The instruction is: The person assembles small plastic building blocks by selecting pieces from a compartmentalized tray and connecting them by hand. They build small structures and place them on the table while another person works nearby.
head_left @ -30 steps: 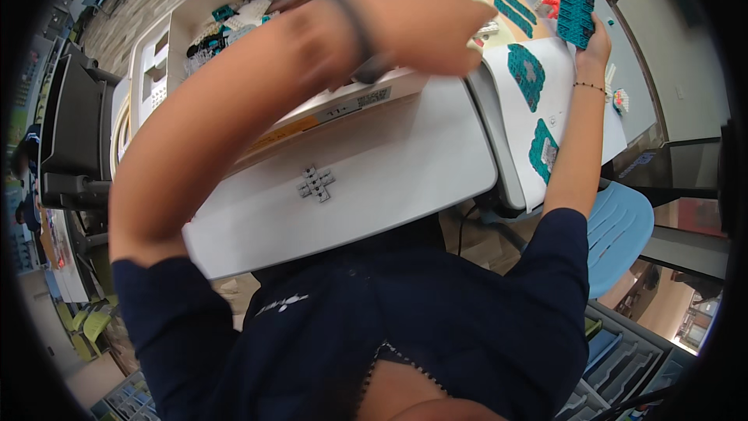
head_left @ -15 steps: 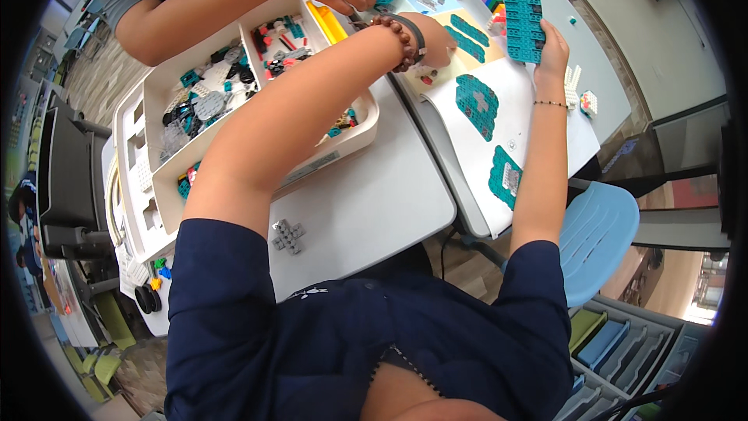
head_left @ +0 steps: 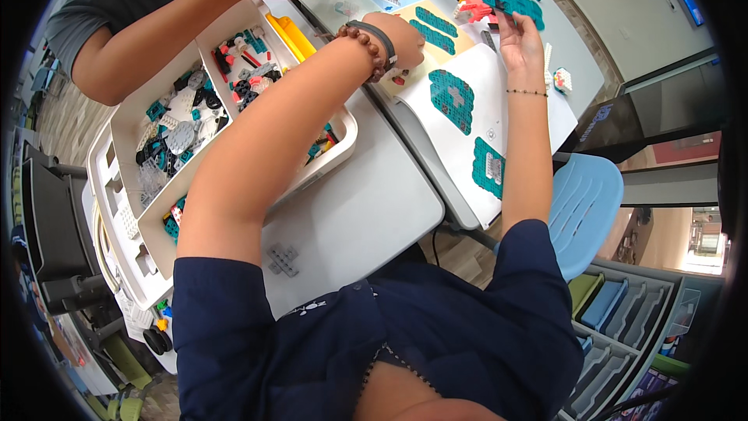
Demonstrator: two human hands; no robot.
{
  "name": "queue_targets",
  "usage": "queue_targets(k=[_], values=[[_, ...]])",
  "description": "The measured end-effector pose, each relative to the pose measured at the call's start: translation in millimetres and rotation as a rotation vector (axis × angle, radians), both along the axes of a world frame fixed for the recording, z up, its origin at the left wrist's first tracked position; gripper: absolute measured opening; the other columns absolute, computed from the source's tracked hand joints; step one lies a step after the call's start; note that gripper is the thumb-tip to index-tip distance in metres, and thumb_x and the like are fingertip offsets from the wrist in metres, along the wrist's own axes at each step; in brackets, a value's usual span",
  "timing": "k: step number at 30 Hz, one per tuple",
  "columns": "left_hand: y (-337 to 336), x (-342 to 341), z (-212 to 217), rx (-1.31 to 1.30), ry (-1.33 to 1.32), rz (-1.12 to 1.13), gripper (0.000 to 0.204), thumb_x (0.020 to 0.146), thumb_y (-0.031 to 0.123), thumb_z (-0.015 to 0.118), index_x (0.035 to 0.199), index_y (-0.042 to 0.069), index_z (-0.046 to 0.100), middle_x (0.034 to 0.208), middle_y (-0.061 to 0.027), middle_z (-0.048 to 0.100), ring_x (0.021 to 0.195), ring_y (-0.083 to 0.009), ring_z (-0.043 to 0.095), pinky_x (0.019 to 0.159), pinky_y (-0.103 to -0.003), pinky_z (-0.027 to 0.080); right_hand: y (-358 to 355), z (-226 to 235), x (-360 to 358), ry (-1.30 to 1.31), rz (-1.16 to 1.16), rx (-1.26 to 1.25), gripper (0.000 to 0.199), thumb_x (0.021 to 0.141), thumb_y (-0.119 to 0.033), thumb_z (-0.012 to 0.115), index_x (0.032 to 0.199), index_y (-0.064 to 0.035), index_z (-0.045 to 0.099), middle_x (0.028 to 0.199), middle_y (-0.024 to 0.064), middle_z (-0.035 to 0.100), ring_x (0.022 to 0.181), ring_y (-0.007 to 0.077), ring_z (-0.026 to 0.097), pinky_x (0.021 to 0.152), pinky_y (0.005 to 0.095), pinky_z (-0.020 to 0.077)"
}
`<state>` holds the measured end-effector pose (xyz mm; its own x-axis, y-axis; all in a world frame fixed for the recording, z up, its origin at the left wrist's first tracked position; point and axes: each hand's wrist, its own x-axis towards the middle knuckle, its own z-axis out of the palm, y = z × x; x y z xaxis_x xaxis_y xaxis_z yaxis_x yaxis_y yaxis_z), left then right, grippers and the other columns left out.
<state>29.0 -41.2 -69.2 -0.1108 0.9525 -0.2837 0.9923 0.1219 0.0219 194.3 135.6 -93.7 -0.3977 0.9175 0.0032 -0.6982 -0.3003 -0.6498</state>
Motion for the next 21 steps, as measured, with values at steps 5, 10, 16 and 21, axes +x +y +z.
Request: queue_targets(k=[5, 10, 16, 21], values=[[1.2, -1.9, -3.6, -0.006, 0.005, -0.015, 0.04, 0.081, 0.034, 0.037, 0.117, 0.026, 0.053, 0.107, -0.0068, 0.059, 0.097, -0.0238, 0.057, 0.081, -0.035, 0.045, -24.1, -2.2, 0.7, -0.066, -0.084, 0.05, 0.012, 0.071, 0.015, 0.05, 0.081, 0.0082, 0.049, 0.087, 0.0169, 0.056, 0.083, 0.0282, 0.06, 0.078, 0.0384, 0.0546], [6.1, 0.8, -4.0, -0.089, 0.042, -0.001, 0.041, 0.08, 0.027, 0.036, 0.118, 0.026, 0.052, 0.107, -0.0067, 0.059, 0.095, -0.0242, 0.058, 0.078, -0.036, 0.046, -44.1, -4.4, -7.0, -0.081, -0.258, 0.173, 0.017, 0.07, 0.016, 0.051, 0.084, 0.0062, 0.051, 0.086, 0.0149, 0.057, 0.081, 0.0279, 0.06, 0.078, 0.0381, 0.0547], [3.1, -1.2, -1.7, -0.13, 0.002, 0.01, 0.042, 0.08, 0.025, 0.038, 0.12, 0.025, 0.05, 0.105, -0.0084, 0.06, 0.094, -0.0235, 0.059, 0.077, -0.035, 0.047, -50.4, -3.3, -1.6, 0.142, -0.105, -0.026, 0.034, 0.081, -0.006, 0.049, 0.111, 0.0053, 0.036, 0.105, 0.0174, 0.049, 0.098, 0.0307, 0.053, 0.084, 0.0427, 0.0498], [-7.6, -3.7, 3.4, -0.045, 0.003, -0.01, 0.041, 0.082, 0.029, 0.037, 0.12, 0.026, 0.051, 0.103, -0.0088, 0.061, 0.094, -0.0233, 0.059, 0.079, -0.035, 0.046, -62.4, 13.7, -2.1, -0.258, -0.281, 0.294, 0.024, 0.081, -0.011, 0.056, 0.097, 0.0064, 0.05, 0.091, 0.0153, 0.058, 0.075, 0.0237, 0.062, 0.066, 0.031, 0.0537]])
